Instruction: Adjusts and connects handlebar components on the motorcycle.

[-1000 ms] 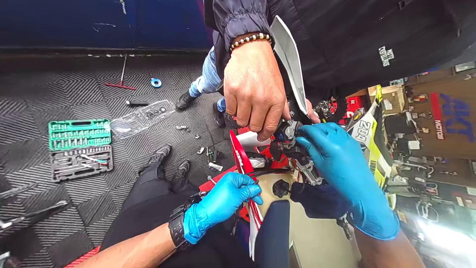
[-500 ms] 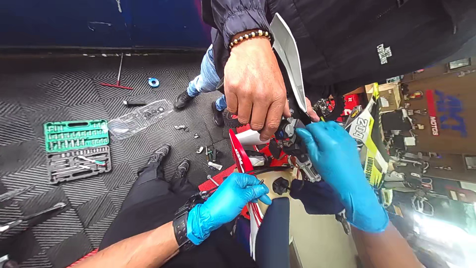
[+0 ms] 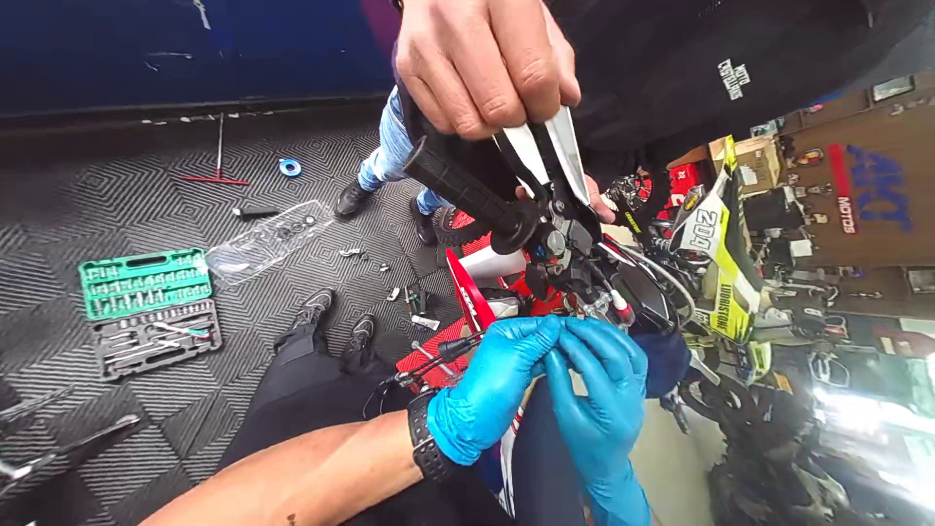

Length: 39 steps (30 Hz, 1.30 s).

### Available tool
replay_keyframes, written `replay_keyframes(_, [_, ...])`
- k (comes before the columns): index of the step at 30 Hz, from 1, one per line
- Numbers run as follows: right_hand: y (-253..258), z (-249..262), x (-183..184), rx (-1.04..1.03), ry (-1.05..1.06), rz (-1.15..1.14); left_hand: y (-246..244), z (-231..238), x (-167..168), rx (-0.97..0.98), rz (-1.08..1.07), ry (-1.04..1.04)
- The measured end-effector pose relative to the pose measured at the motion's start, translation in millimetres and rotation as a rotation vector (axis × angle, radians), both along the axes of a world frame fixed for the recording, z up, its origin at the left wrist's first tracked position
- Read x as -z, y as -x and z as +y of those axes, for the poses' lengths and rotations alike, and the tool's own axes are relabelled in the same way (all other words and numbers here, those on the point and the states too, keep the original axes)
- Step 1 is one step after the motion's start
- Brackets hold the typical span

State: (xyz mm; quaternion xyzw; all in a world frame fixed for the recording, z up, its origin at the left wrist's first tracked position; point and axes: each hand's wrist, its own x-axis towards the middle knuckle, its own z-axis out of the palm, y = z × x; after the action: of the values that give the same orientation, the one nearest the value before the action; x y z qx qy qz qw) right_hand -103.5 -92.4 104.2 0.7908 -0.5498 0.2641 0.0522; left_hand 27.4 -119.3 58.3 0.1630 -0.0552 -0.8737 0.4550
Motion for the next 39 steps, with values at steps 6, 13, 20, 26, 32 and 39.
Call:
replay_keyframes(6, [6.3, -15.6, -28.0, 0.042, -0.012, 0.054, 8.9, -15.1, -26.7, 0.019, -0.044, 0.041])
replay_keyframes(13, [13.4, -68.0, -54.5, -0.064, -0.121, 0.249, -5.0, -21.4, -9.2, -0.044, -0.322, 0.152])
replay_keyframes(20, [12.1, -92.9, -67.4, -0.195, -0.264, 0.448, 8.3, -34.9, 25.1, -0.313, -0.724, 0.251])
replay_keyframes(26, [2.3, -103.2, -76.9, -0.246, -0.320, 0.563, 12.9, -40.3, 21.0, -0.379, -0.875, 0.311])
replay_keyframes(32, [4.8, -102.6, -63.9, -0.200, -0.246, 0.376, 17.0, -40.6, 21.0, -0.410, -0.992, 0.336])
replay_keyframes(39, [3.8, -94.8, -62.6, -0.153, -0.260, 0.435, 18.5, -41.7, 21.1, -0.438, -1.082, 0.370])
